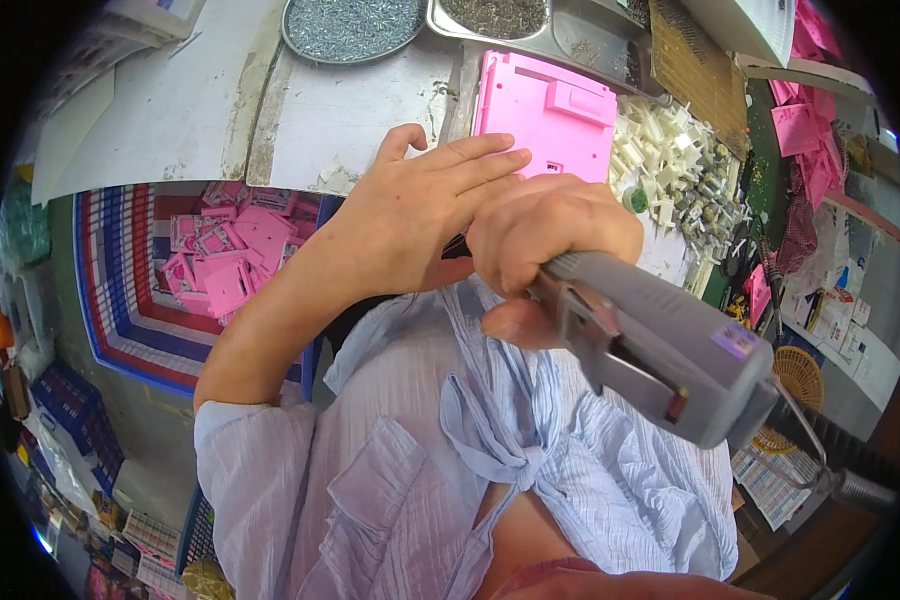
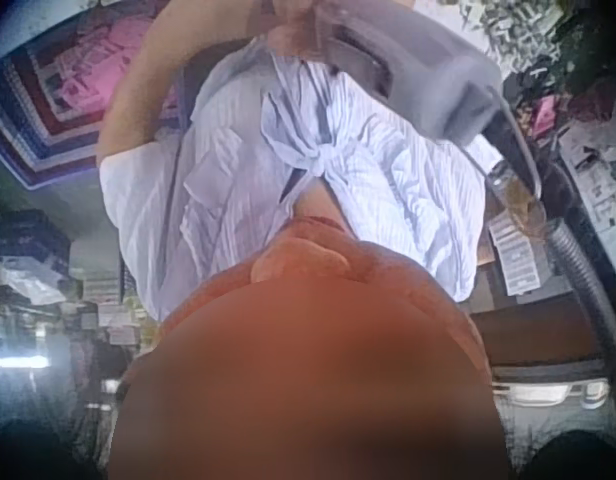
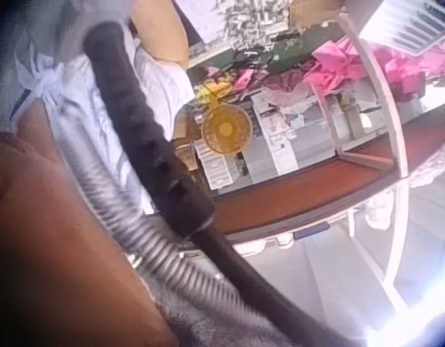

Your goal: Soldering components and drilling screws into a pink electronic toy device at a factory workbench.

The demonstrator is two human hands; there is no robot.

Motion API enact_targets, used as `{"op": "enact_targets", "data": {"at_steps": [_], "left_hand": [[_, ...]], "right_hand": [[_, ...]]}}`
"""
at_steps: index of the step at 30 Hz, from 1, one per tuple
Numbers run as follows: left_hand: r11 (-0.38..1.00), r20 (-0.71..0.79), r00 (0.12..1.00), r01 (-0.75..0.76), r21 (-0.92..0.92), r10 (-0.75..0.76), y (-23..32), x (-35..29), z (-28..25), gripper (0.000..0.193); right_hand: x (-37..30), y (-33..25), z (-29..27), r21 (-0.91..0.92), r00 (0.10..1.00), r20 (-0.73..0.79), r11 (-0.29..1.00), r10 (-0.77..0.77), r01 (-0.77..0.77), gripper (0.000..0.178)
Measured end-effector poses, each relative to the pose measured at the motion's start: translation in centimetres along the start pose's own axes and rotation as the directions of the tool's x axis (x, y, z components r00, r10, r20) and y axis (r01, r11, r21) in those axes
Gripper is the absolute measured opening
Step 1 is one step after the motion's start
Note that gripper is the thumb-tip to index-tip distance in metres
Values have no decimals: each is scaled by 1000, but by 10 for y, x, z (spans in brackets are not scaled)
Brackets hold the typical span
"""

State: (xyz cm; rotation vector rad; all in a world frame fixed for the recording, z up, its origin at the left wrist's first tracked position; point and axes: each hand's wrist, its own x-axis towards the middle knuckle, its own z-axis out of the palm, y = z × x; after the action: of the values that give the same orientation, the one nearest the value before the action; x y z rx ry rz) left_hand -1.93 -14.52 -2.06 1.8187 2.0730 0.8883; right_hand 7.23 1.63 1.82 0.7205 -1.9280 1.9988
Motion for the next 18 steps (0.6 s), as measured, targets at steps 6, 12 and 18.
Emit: {"op": "enact_targets", "data": {"at_steps": [6,12,18], "left_hand": [[996,-14,1000,-6,91,7,5,24,-7,44],[984,-175,981,-48,174,79,16,77,32,36],[962,-87,995,-19,274,45,14,78,28,35]], "right_hand": [[-9,-39,-65,57,971,-239,998,16,-2,32],[-36,-69,-132,-10,923,-385,1000,6,-10,30],[-46,-13,-136,5,878,-476,998,-47,57,15]]}}
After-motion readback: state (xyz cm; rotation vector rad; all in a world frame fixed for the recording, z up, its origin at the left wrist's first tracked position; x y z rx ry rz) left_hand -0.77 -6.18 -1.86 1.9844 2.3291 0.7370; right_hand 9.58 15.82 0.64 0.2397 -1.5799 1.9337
